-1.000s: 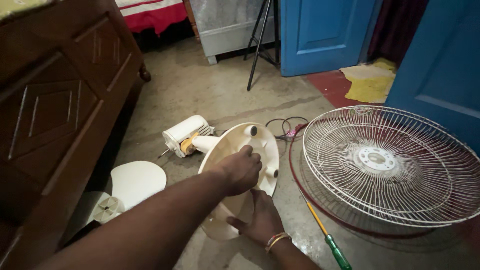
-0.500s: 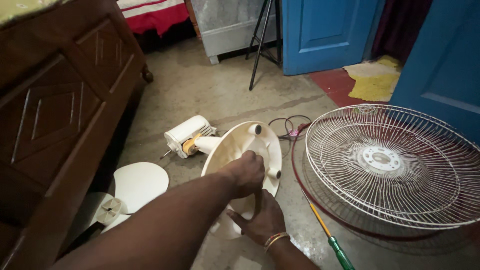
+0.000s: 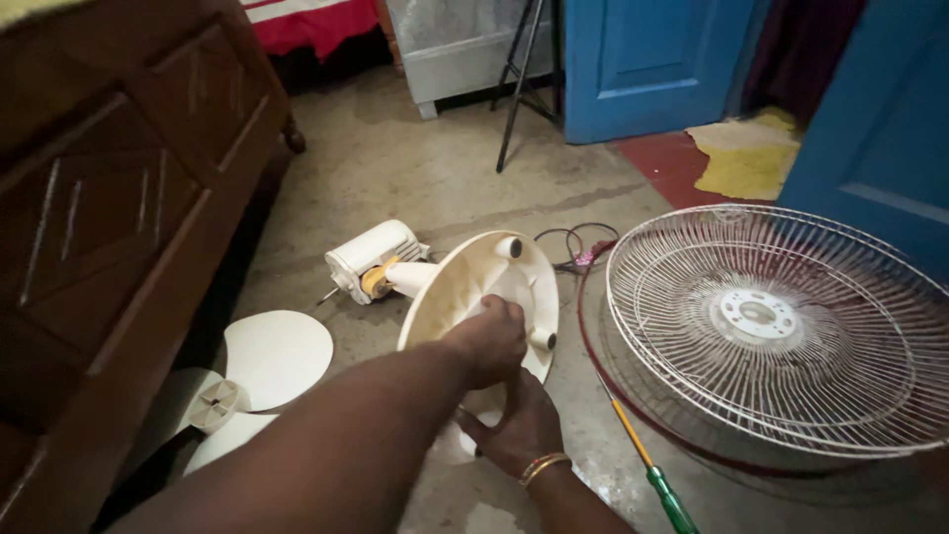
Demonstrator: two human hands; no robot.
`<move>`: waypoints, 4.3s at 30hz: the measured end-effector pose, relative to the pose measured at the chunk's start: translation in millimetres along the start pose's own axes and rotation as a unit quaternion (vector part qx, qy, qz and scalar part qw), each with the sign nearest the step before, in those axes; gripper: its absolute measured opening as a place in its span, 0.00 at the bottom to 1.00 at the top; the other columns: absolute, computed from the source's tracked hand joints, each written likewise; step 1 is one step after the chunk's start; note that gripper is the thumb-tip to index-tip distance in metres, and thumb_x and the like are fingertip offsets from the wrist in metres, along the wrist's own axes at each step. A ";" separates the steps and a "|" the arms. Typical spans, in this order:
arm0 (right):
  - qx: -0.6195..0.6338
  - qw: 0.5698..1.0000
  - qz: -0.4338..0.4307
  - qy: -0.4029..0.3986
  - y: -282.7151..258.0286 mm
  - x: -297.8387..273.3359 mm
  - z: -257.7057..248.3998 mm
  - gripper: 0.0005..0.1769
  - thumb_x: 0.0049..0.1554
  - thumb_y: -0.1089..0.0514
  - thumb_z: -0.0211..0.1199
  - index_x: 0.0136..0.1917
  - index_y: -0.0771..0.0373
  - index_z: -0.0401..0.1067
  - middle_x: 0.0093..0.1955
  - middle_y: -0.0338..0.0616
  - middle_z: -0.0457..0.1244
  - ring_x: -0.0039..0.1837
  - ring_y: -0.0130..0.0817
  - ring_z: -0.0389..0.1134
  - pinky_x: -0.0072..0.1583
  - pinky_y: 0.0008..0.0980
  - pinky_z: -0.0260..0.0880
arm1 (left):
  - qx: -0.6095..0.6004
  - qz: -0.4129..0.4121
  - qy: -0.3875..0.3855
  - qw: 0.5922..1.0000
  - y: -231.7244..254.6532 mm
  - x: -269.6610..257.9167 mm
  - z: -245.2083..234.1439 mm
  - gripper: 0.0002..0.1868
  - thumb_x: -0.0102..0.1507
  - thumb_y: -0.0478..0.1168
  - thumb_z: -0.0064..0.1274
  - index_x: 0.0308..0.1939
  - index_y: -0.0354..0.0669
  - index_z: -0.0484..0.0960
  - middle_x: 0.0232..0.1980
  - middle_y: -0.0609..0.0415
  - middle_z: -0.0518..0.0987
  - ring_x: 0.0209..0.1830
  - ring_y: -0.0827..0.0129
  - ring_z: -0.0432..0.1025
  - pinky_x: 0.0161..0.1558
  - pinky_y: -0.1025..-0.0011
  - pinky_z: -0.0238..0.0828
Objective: The person assembles a white pedestal fan by attaching the motor housing to the stand, inserting the fan blades onto the motor shaft, and securing the front grille. The person uses a screwdriver to tighten screws on the motor housing and base.
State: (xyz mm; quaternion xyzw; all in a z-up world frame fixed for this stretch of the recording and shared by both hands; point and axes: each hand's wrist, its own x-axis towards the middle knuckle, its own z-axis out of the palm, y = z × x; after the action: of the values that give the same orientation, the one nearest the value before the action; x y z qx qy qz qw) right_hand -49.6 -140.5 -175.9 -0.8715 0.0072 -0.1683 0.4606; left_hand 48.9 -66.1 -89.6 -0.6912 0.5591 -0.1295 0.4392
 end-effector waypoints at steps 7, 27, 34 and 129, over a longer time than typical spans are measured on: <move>-0.031 0.998 0.052 -0.004 2.4 0.5 6.9 0.41 0.41 0.38 0.77 0.61 0.57 0.67 0.56 0.51 0.66 0.59 0.52 0.67 0.59 0.48 0.69 | 0.011 0.007 -0.061 0.998 -2.8 20.0 13.6 0.20 0.64 0.53 0.50 0.50 0.46 0.85 0.52 0.47 0.79 0.55 0.51 0.69 0.50 0.50 0.66; 0.012 0.999 -0.052 0.006 19.9 2.9 13.8 0.45 0.40 0.38 0.77 0.61 0.64 0.63 0.56 0.55 0.64 0.60 0.55 0.64 0.61 0.49 0.65 | 0.225 0.100 -0.117 0.962 12.5 31.8 37.1 0.08 0.55 0.37 0.64 0.35 0.37 0.87 0.31 0.39 0.81 0.29 0.50 0.75 0.25 0.51 0.72; -0.022 1.000 -0.011 -0.007 15.1 2.2 12.0 0.46 0.41 0.36 0.78 0.61 0.64 0.63 0.55 0.56 0.62 0.60 0.55 0.64 0.61 0.48 0.65 | 0.109 0.048 -0.103 0.988 1.8 21.9 11.7 0.14 0.61 0.45 0.55 0.35 0.37 0.87 0.34 0.41 0.83 0.33 0.48 0.76 0.33 0.48 0.71; 0.029 0.993 0.085 0.074 -1.2 47.1 49.1 0.29 0.61 0.43 0.54 0.68 0.58 0.53 0.45 0.60 0.70 0.48 0.60 0.72 0.50 0.55 0.69 | -0.666 -0.480 0.104 0.562 -72.7 -90.7 -19.8 0.32 0.67 0.63 0.33 0.65 0.52 0.76 0.51 0.36 0.83 0.56 0.44 0.76 0.61 0.54 0.69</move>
State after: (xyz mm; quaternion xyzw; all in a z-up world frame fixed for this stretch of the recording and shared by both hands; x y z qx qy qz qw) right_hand 9.4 -108.4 -186.9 -0.8390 0.1107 -0.1931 0.4965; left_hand 52.6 4.4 4.9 -0.9357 0.1142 0.0170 -0.3335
